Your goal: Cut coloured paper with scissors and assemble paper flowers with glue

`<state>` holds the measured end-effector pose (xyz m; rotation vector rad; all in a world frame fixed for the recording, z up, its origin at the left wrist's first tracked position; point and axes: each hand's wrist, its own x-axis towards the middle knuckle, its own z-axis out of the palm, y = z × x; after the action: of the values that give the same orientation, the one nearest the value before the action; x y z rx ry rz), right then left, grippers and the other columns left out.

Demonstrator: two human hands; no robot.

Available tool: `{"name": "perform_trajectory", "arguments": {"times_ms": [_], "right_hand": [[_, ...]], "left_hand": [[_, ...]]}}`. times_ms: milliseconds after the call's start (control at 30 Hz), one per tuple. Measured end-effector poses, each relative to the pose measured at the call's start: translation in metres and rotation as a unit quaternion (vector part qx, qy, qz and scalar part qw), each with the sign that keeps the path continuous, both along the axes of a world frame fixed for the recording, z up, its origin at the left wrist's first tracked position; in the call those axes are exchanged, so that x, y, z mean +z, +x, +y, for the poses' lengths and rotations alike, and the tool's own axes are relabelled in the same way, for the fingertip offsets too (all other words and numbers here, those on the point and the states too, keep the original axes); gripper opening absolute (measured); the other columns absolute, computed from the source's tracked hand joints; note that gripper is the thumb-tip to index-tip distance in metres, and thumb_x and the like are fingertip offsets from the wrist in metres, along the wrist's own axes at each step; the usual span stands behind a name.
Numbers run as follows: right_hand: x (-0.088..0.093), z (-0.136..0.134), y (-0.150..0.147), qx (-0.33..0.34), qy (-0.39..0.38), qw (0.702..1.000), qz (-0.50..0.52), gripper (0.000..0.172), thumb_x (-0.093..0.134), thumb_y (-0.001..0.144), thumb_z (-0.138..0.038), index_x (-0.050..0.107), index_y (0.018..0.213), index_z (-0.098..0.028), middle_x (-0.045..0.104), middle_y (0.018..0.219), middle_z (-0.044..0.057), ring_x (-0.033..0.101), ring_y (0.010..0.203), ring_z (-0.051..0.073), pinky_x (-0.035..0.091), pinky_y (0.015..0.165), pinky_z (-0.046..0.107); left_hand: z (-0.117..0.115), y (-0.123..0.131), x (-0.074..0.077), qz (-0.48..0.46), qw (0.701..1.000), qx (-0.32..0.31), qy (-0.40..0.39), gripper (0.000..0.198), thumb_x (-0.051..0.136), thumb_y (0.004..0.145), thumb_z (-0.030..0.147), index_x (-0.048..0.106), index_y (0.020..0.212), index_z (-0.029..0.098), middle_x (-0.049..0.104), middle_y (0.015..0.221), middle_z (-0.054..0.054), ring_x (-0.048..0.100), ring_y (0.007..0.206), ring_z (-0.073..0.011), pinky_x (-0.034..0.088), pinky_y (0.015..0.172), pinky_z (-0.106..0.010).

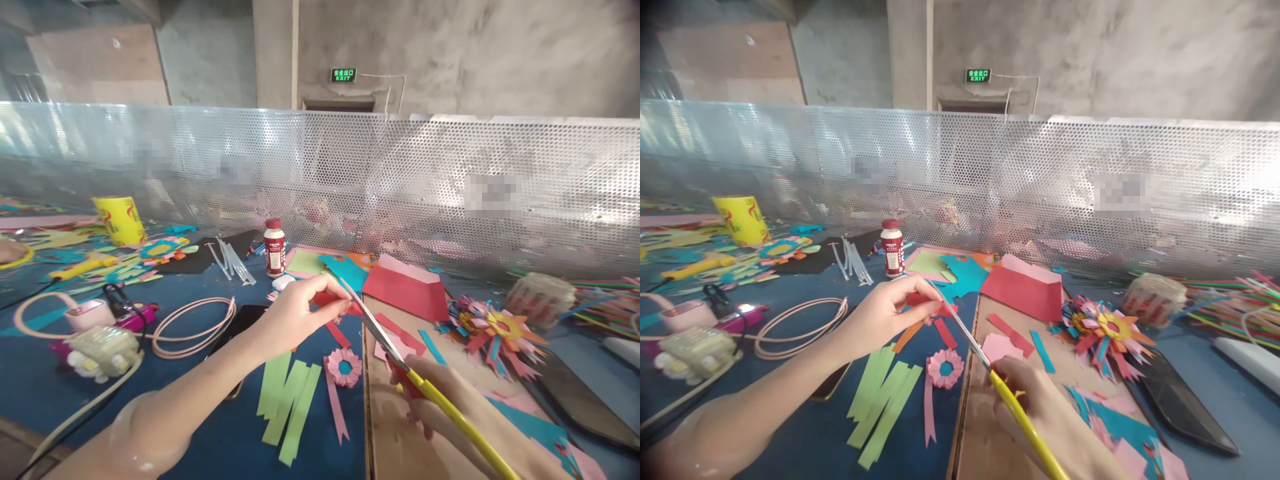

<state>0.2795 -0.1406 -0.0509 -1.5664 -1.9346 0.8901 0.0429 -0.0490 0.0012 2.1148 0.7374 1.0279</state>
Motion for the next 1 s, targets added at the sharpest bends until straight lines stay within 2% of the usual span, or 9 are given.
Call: {"name": "perform_trajectory", "arguments": {"times_ms": [100,267,400,567,767,1000], "right_hand": [[0.001,0.000,-0.001,0.003,-0.001,1.000,-0.008,0.019,0.048,0.079,-0.028,0.059,0.090,-0.018,0.061,0.081,0.003,0.060,0.077,0.020,0.049,0.063,0.029],[0.000,0.000,-0.001,-0.002,0.008,1.000,-0.009,0.022,0.047,0.078,-0.022,0.060,0.095,-0.018,0.061,0.083,0.003,0.060,0.076,0.019,0.048,0.061,0.027],[0.001,0.000,-0.001,0.003,0.007,1.000,-0.008,0.017,0.046,0.077,-0.019,0.060,0.087,-0.018,0.059,0.078,0.001,0.058,0.072,0.017,0.047,0.060,0.026],[0.003,-0.001,-0.002,0.009,-0.008,1.000,0.012,0.016,0.047,0.077,-0.024,0.057,0.088,-0.017,0.057,0.078,0.002,0.057,0.072,0.017,0.048,0.059,0.027],[0.008,-0.001,-0.006,0.001,-0.028,0.999,0.020,0.015,0.047,0.071,-0.021,0.055,0.084,-0.018,0.053,0.076,0.000,0.056,0.070,0.016,0.047,0.061,0.027],[0.011,0.000,-0.006,0.005,-0.018,1.000,-0.005,0.014,0.046,0.076,-0.028,0.054,0.082,-0.019,0.055,0.076,0.000,0.056,0.071,0.017,0.045,0.060,0.027]], "left_hand": [[-0.001,0.001,0.001,-0.009,1.000,-0.014,-0.008,0.013,0.055,0.086,0.030,0.061,0.086,0.018,0.068,0.090,-0.001,0.064,0.083,-0.0123,0.051,0.074,-0.024],[-0.001,0.002,0.002,-0.002,1.000,-0.012,-0.012,0.013,0.055,0.086,0.030,0.060,0.086,0.018,0.067,0.093,-0.002,0.064,0.086,-0.0133,0.051,0.077,-0.025],[-0.001,0.002,0.001,0.008,1.000,-0.003,-0.016,0.015,0.054,0.086,0.032,0.059,0.086,0.018,0.067,0.094,-0.003,0.064,0.085,-0.0148,0.051,0.078,-0.028],[-0.002,0.002,0.002,0.004,1.000,-0.006,-0.019,0.014,0.055,0.086,0.031,0.060,0.086,0.018,0.067,0.093,-0.003,0.064,0.086,-0.0141,0.051,0.077,-0.026],[-0.004,0.002,0.004,0.004,1.000,-0.016,-0.025,0.014,0.056,0.085,0.031,0.061,0.088,0.018,0.067,0.091,-0.002,0.065,0.085,-0.0140,0.052,0.076,-0.025],[-0.003,0.001,0.005,0.006,1.000,-0.011,-0.022,0.013,0.055,0.085,0.030,0.061,0.087,0.018,0.067,0.094,-0.003,0.064,0.088,-0.0149,0.052,0.080,-0.027]]}}
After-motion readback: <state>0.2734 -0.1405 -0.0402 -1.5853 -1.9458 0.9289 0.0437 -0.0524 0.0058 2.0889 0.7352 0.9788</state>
